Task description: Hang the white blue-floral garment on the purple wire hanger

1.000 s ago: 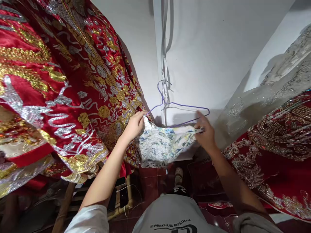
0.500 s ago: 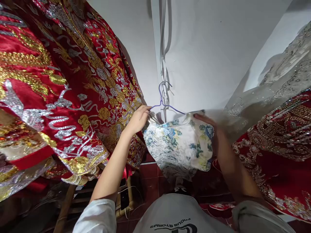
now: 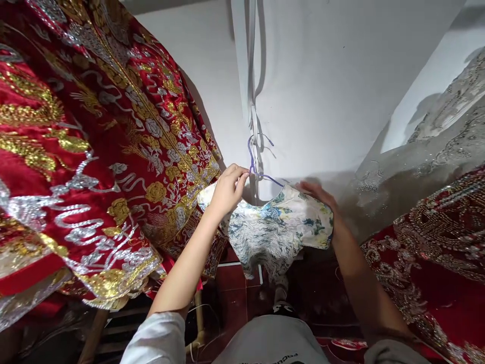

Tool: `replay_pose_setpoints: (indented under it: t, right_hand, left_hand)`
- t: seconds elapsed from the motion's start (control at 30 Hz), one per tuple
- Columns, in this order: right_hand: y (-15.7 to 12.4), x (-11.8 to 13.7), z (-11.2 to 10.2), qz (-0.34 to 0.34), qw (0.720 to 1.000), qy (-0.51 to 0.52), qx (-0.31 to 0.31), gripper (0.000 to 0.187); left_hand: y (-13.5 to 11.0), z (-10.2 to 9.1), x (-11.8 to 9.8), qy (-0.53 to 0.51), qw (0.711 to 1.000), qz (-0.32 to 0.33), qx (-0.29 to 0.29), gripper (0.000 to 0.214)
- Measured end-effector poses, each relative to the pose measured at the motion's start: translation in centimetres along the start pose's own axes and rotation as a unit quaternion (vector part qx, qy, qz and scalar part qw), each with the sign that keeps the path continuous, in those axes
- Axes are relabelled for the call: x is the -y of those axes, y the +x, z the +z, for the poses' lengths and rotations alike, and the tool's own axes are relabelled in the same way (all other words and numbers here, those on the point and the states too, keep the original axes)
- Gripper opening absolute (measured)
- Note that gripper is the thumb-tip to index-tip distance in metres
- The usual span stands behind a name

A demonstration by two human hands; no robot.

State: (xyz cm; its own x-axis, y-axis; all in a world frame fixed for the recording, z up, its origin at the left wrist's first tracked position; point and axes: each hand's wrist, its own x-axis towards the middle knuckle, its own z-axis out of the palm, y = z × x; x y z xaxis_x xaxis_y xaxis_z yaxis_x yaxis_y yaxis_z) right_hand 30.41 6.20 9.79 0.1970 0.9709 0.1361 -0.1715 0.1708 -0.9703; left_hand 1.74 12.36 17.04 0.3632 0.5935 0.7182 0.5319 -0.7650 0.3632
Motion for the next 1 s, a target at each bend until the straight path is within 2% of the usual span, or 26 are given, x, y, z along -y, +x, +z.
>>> replay_pose_setpoints:
  t: [0.1, 0.2, 0.33, 0.53, 0.57, 0.63, 0.73, 0.8, 0.87, 0.93, 1.0]
  right_hand:
    - [-0.5, 1.0, -0.7, 0.041, 0.998, 0.026, -0.03, 0.057]
    - [-0.7, 2.2, -0.2, 0.025, 0.999, 0.008, -0.031, 0.044]
    - [-1.3, 3.8, 1.8, 0.021, 1.0, 0.012, 0.0, 0.043]
    - [-3.8, 4.2, 5.0, -0.016, 0.999, 0.028, 0.044, 0.045]
    - [-4.3, 4.2, 5.3, -0.022, 0.997, 0.03, 0.067, 0.044]
    - [-5.2, 4.2, 5.5, -0.037, 0.986, 0.02, 0.16, 0.042]
    - [-6.2, 3.8, 5.1, -0.091, 0.934, -0.017, 0.345, 0.039]
    - [-6.6, 3.2, 4.9, -0.126, 0.905, -0.03, 0.405, 0.037]
    - [-6.8, 2.3, 5.2, -0.134, 0.914, -0.046, 0.381, 0.035]
    - [-6.9, 1.5, 5.9, -0.133, 0.938, -0.076, 0.311, 0.034]
    - [-7.0, 0.6, 6.9, -0.15, 0.95, -0.11, 0.25, 0.039]
  left_hand:
    - [0.5, -0.2, -0.1, 0.017, 0.999, -0.014, -0.031, 0.024]
    - [1.1, -0.6, 0.4, 0.023, 0.998, -0.022, -0.061, 0.022]
    - [1.1, -1.6, 0.9, -0.008, 0.997, -0.03, -0.067, 0.023]
    - [0.8, -2.9, 1.2, -0.071, 0.992, -0.066, -0.085, 0.024]
    - [0.8, -3.1, 1.1, -0.084, 0.99, -0.072, -0.088, 0.025]
    - [0.5, -3.5, 0.8, -0.112, 0.986, -0.082, -0.093, 0.031]
    - [-0.9, -4.1, -0.3, -0.16, 0.98, -0.098, -0.068, 0.044]
    - [-2.4, -4.0, -1.3, -0.189, 0.975, -0.11, -0.034, 0.049]
    - [-4.0, -3.5, -2.4, -0.218, 0.969, -0.117, 0.003, 0.05]
    - [-5.2, -2.5, -3.8, -0.263, 0.956, -0.117, 0.048, 0.051]
    - [-6.0, -1.3, -5.1, -0.32, 0.935, -0.112, 0.102, 0.052]
